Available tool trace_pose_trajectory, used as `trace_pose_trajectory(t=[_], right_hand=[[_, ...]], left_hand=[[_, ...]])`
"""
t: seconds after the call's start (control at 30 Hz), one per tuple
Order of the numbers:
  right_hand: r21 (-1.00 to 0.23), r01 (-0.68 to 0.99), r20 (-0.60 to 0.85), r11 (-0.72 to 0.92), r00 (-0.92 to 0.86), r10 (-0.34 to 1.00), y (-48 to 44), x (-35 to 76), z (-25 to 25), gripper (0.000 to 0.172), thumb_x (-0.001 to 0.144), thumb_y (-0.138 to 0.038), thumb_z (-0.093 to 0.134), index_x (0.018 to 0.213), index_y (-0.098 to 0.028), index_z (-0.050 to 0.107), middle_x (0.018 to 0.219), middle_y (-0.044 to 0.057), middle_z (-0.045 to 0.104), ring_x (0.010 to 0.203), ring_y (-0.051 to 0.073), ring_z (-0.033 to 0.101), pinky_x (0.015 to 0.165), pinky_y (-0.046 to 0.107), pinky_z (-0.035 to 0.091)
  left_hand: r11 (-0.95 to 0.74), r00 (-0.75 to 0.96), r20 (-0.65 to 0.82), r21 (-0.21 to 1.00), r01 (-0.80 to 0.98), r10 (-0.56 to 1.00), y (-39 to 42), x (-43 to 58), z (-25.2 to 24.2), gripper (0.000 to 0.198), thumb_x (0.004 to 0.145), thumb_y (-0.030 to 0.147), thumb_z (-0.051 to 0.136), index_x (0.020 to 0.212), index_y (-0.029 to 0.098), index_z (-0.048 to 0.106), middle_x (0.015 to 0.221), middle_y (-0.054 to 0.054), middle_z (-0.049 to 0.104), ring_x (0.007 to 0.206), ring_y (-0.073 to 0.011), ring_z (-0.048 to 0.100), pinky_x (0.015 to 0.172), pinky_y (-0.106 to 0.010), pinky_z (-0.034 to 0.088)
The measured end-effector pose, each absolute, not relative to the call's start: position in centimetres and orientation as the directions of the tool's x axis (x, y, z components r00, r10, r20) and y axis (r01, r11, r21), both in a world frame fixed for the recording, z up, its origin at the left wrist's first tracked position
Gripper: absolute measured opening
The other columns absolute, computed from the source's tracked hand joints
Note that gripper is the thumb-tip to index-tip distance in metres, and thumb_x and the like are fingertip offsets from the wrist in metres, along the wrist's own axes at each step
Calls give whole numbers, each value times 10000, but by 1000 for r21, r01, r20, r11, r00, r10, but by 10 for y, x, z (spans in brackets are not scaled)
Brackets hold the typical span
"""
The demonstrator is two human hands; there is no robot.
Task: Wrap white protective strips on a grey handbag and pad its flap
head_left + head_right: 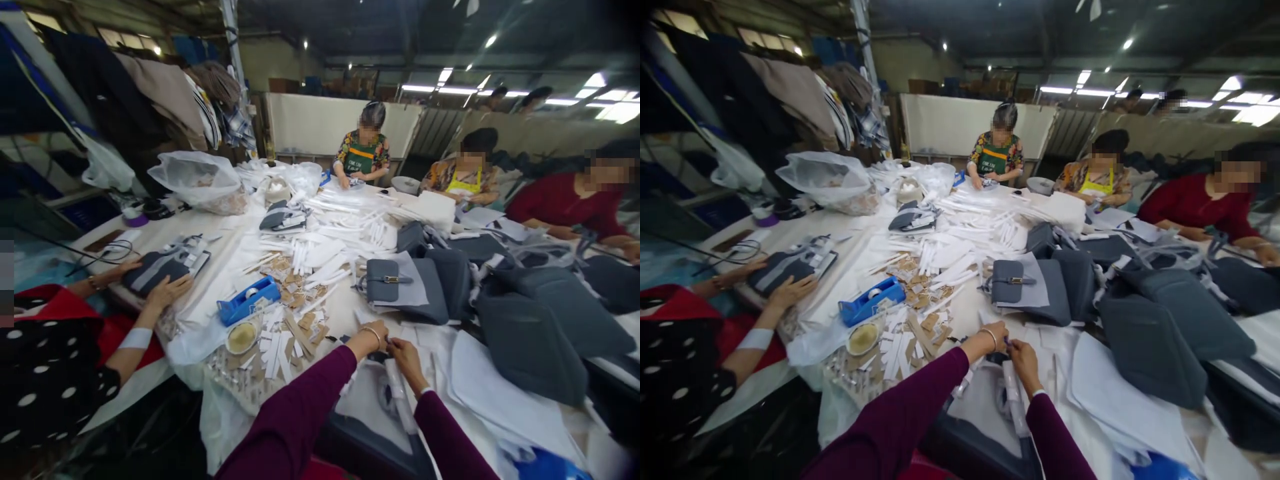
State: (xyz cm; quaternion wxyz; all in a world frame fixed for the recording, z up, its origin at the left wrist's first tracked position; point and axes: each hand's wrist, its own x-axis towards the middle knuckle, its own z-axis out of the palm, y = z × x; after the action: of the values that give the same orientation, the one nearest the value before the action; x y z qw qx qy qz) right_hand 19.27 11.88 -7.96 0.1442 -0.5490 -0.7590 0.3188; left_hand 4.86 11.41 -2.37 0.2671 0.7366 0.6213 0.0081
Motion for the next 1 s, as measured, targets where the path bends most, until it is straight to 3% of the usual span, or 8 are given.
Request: trace_pose_trajectory(t=[0.27, 0.53, 0.63, 0.73, 0.87, 1.0], right_hand=[[-448, 861, -133, 239, -329, 935, 113, 182, -66, 331, 776, -304, 347, 731, -180, 652, 695, 73, 668, 670, 184, 599, 598, 241, 355], [-307, 930, -151, 202, -257, 955, 109, 184, -62, 348, 805, -300, 341, 818, -187, 670, 777, 97, 684, 753, 205, 620, 597, 251, 360], [-346, 926, -208, 153, -235, 950, 114, 184, -62, 336, 784, -336, 365, 759, -197, 670, 741, 79, 685, 705, 205, 618, 570, 254, 360], [-486, 865, -246, 123, -271, 931, 119, 185, -61, 330, 757, -389, 399, 736, -198, 667, 717, 59, 688, 671, 203, 614, 587, 263, 392], [-671, 741, -195, 18, -200, 960, 117, 200, -58, 406, 712, -462, 465, 905, -173, 675, 883, 82, 701, 701, 219, 625, 675, 298, 447], [-701, 710, -166, -69, -68, 984, 99, 227, -52, 452, 702, -547, 484, 866, -183, 696, 814, 78, 704, 692, 243, 625, 654, 323, 453]], left_hand=[[-86, 223, -228, 492, 867, 948, 108, 35, -38, 376, 805, 411, 484, 1005, 134, 641, 1124, -124, 540, 983, -212, 566, 866, -305, 459], [54, 121, -310, 502, 863, 943, 109, 30, -46, 358, 694, 251, 581, 998, 70, 633, 1082, -173, 570, 930, -246, 594, 805, -327, 486], [102, 86, -321, 524, 846, 943, 103, 14, -52, 354, 679, 261, 615, 991, 96, 641, 1041, -148, 604, 910, -233, 600, 788, -315, 496], [110, 58, -266, 575, 810, 962, 96, -14, -53, 380, 714, 300, 617, 1066, 157, 617, 1076, -90, 612, 943, -181, 585, 831, -252, 473], [357, -299, -197, 590, 724, 934, 83, -75, -51, 195, 776, 180, 520, 920, 161, 650, 963, -77, 654, 886, -164, 592, 819, -256, 452], [528, -513, -193, 534, 660, 836, 50, -142, -54, 174, 782, 117, 468, 795, 151, 638, 875, -91, 663, 834, -188, 593, 761, -297, 441]])
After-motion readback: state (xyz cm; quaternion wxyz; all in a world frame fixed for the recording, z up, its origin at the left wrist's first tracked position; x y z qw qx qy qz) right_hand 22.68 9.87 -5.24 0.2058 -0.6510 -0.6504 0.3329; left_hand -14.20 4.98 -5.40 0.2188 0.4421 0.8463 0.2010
